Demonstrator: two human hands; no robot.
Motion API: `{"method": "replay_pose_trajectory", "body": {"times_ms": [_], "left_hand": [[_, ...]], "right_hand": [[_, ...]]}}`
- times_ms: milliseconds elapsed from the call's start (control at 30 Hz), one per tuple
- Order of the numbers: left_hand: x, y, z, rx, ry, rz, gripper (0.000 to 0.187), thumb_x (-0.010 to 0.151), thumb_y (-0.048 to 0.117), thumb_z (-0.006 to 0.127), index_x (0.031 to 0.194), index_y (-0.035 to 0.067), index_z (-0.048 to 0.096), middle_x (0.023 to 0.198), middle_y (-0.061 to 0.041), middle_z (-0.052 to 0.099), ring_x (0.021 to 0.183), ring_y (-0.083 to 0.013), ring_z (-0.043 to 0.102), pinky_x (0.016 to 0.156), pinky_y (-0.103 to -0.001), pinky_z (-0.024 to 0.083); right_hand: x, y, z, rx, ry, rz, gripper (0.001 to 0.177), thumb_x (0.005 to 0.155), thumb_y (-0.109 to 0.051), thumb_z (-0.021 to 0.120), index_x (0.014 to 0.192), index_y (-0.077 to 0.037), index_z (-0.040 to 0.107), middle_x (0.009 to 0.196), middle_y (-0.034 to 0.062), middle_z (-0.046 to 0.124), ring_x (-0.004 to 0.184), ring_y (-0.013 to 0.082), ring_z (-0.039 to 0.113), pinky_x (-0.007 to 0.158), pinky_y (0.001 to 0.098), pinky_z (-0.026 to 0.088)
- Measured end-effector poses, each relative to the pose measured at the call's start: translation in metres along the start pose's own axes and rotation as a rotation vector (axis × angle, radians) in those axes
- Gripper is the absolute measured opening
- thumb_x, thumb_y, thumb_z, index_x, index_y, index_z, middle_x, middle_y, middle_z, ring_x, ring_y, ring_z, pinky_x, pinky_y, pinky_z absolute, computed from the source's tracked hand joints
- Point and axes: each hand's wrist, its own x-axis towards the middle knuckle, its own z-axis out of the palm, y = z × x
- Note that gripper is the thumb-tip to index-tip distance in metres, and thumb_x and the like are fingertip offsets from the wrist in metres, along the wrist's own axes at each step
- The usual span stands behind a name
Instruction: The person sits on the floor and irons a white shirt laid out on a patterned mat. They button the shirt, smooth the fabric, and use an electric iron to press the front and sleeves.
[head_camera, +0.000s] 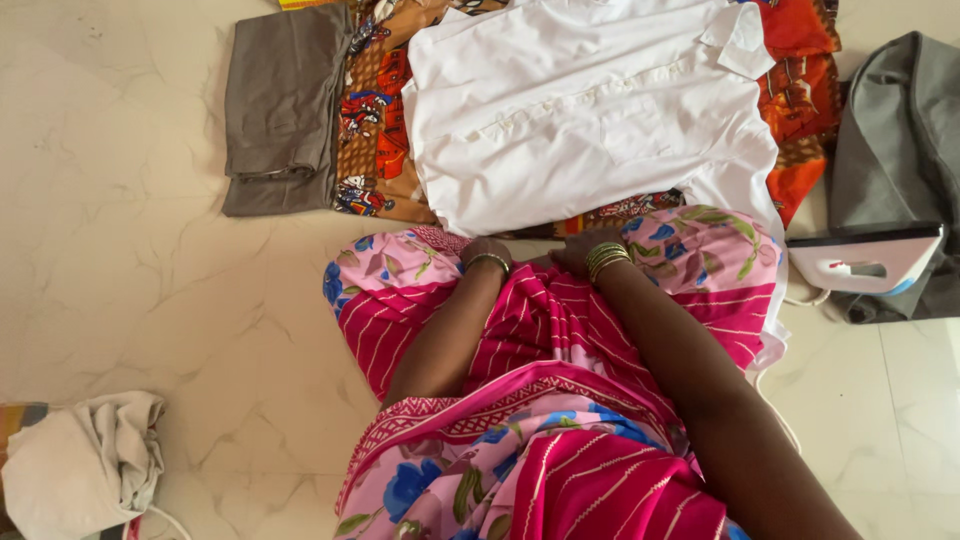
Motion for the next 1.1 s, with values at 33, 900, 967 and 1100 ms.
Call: {"method": "replay_pose_trajectory", "body": {"times_ms": [33,900,967,1100], "left_hand": [[-0.002,-0.004,0.004,-0.01,0.012,0.001,0.04,0.104,0.025,0.045,0.129,0.012,0.073,0.141,-0.013,0.065,0.128,-0.0286,0.064,0.1,-0.045,0.055],[0.04,-0.033,-0.054,0.326,-0.059,-0.104,0.034,0.101,0.031,0.063,0.13,0.014,0.064,0.137,-0.01,0.065,0.128,-0.0306,0.06,0.098,-0.057,0.052],[0.053,-0.037,-0.051,0.33,-0.102,-0.095,0.034,0.1,0.031,0.062,0.128,0.014,0.065,0.133,-0.01,0.066,0.124,-0.03,0.062,0.098,-0.055,0.053],[0.05,-0.049,-0.06,0.257,-0.245,-0.022,0.032,0.098,0.032,0.062,0.124,0.014,0.067,0.125,-0.01,0.069,0.117,-0.0289,0.065,0.096,-0.051,0.053]], "right_hand": [[-0.004,-0.004,0.0,-0.02,0.046,-0.011,0.064,0.101,-0.064,0.037,0.129,-0.017,0.071,0.135,0.0152,0.068,0.127,0.0338,0.063,0.105,0.0539,0.047],[0.111,0.038,0.042,0.438,0.293,-0.024,0.033,0.093,-0.04,0.061,0.111,-0.013,0.066,0.116,0.0139,0.07,0.112,0.0339,0.066,0.097,0.047,0.054],[0.126,0.049,0.04,0.468,0.32,0.038,0.032,0.093,-0.038,0.062,0.112,-0.013,0.067,0.118,0.0139,0.069,0.114,0.0343,0.064,0.098,0.0462,0.053],[0.153,0.06,0.039,0.514,0.169,0.05,0.036,0.095,-0.044,0.061,0.113,-0.014,0.07,0.12,0.0146,0.068,0.115,0.0344,0.064,0.1,0.046,0.051]]}}
